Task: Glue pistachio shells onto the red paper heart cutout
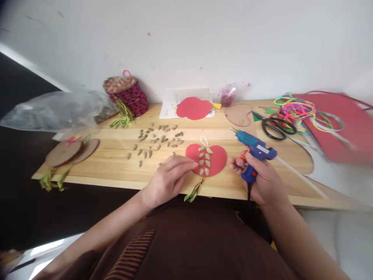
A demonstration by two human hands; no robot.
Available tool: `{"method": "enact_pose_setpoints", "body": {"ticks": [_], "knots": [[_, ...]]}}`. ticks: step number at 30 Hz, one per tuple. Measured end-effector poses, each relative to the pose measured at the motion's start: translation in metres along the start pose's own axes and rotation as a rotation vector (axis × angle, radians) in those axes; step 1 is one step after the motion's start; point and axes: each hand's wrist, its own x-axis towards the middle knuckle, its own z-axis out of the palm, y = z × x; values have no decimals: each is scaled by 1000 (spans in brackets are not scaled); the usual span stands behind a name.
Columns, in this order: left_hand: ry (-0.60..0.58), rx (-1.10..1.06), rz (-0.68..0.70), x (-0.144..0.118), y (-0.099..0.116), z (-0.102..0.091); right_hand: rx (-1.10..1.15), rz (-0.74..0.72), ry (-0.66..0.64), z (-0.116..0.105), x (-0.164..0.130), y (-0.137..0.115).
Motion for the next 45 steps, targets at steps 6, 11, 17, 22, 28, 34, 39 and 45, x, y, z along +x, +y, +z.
{"method": "enact_pose_setpoints", "body": {"ticks": [6, 11, 17, 22, 28, 34, 39, 45], "knots": [[-90, -56, 33, -38, 11, -7, -6, 24, 9, 2, -2, -2], [-56, -17, 2, -62, 11, -15, -6, 29, 55, 1, -3, 0], [-33, 16, -110, -84, 10, -28, -12, 48, 121, 4, -3, 0], [-68, 20, -211, -83, 12, -32, -44, 62, 156, 6, -3, -1], [-123, 24, -287, -62, 10, -35, -68, 43, 120, 5, -2, 0], [-134, -3, -287, -42, -11, -34, -75, 68, 127, 5, -3, -1], [-68, 5, -236, -29, -17, -27, -72, 58, 75, 2, -1, -1], [96, 123, -338, -36, -15, -71, -63, 72, 96, -2, 1, 0]]}}
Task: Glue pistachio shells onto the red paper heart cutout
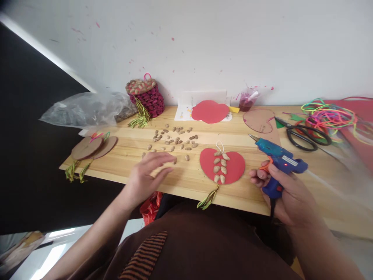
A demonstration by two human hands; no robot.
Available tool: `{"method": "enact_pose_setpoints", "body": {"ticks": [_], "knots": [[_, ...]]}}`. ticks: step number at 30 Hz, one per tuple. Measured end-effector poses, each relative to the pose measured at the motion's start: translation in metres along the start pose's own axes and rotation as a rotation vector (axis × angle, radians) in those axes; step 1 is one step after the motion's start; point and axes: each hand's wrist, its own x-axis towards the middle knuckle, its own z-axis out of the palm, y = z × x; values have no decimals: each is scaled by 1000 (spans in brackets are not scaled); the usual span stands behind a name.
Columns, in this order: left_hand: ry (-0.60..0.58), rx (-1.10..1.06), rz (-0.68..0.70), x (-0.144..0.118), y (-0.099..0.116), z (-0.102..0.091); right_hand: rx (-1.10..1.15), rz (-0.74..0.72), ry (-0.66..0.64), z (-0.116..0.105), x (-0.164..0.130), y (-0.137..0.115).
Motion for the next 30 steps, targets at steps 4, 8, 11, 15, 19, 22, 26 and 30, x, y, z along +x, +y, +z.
{"method": "enact_pose_setpoints", "body": {"ticks": [4, 8, 11, 15, 19, 22, 26, 30], "knots": [[87, 168, -441, -10, -34, -49, -10, 6, 19, 0, 0, 0], [-45, 124, -585, -17, -59, -66, -46, -11, 9, 0, 0, -1], [-106, 117, -556, -13, -65, -60, -41, -10, -1, -1, 1, 0], [-106, 97, -552, -1, -72, -48, -6, 3, -5, -1, 1, 0], [-110, 79, -540, 3, -77, -43, 4, -3, 34, 2, -1, 0], [-82, 88, -508, 2, -75, -39, 5, 12, 61, 3, -2, -1], [-88, 65, -474, 0, -68, -31, 0, 15, 52, 1, -1, -1], [-82, 52, -448, 2, -60, -18, 5, -4, -15, -2, 3, 1]]}}
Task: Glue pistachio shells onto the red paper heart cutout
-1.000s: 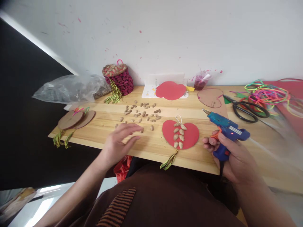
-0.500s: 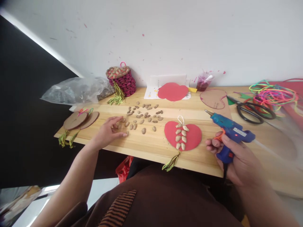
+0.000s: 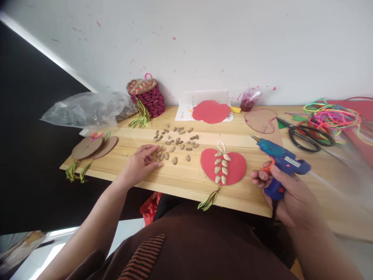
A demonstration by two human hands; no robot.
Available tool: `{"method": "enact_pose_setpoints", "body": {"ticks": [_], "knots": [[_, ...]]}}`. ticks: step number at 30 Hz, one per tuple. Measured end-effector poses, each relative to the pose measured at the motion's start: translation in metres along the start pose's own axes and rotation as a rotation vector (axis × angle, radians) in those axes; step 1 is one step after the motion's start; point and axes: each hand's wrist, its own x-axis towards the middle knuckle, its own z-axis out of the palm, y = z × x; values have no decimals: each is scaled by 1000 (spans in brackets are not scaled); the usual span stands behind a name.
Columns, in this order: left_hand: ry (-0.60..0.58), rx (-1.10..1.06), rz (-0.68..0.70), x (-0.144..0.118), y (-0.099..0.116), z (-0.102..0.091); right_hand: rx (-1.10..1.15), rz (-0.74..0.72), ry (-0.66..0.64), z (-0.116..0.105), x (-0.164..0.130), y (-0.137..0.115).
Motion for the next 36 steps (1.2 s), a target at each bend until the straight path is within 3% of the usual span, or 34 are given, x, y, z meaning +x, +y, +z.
{"method": "enact_pose_setpoints", "body": {"ticks": [6, 11, 15, 23, 27, 31, 36], "knots": [[-21, -67, 35, -3, 9, 9, 11, 6, -15, -2, 1, 1], [100, -7, 19, -5, -5, -15, 27, 8, -1, -3, 1, 1], [131, 60, 8, -4, -13, -24, 17, 4, -17, -3, 2, 2], [43, 3, 88, -9, 5, -4, 10, 17, -20, -1, 2, 1], [46, -22, 116, -11, 7, -3, 6, 2, -4, -1, 0, -1], [104, 46, 118, 1, 0, -12, -6, 9, -7, -1, 1, 0], [155, 138, 24, 38, -16, -23, 3, -3, -26, 1, 1, 0]]}}
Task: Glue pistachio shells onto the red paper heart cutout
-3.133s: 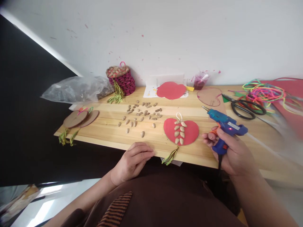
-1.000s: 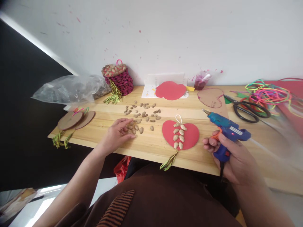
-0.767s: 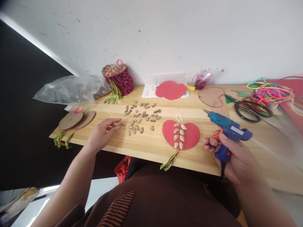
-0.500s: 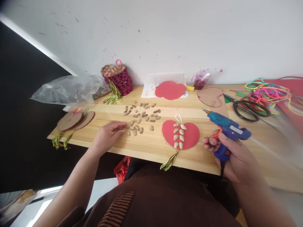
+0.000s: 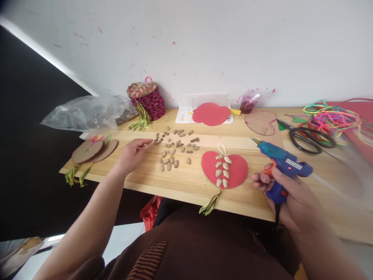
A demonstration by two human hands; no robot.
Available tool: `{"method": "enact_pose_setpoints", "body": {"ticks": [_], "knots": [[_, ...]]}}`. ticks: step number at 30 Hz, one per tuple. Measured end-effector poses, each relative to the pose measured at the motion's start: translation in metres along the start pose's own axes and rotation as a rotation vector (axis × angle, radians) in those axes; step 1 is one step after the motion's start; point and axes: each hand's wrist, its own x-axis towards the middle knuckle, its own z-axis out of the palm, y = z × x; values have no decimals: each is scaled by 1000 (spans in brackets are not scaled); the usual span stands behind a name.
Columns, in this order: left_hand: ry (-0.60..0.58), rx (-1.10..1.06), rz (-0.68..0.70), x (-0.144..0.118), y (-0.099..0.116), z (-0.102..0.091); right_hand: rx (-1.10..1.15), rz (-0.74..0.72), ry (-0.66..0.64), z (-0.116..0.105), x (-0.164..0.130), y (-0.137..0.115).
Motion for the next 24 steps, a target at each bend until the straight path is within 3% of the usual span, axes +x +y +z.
{"method": "enact_pose_setpoints", "body": {"ticks": [3, 8, 11, 16, 20, 24], "knots": [[-41, 56, -64, 27, -5, 5, 10, -2, 19, -1, 0, 0], [-59, 80, -45, 61, -3, 21, 1, -7, 31, -3, 0, 0], [-66, 87, 0, 63, 6, 33, -8, 3, 24, -2, -1, 0], [-50, 75, 76, 41, 25, 48, -15, 8, 13, -3, 0, 0], [-68, 61, 108, 37, 32, 42, -17, 9, -18, -6, 2, 1], [-56, 51, 74, 65, 26, 31, -21, 9, -36, -6, 1, 1]]}}
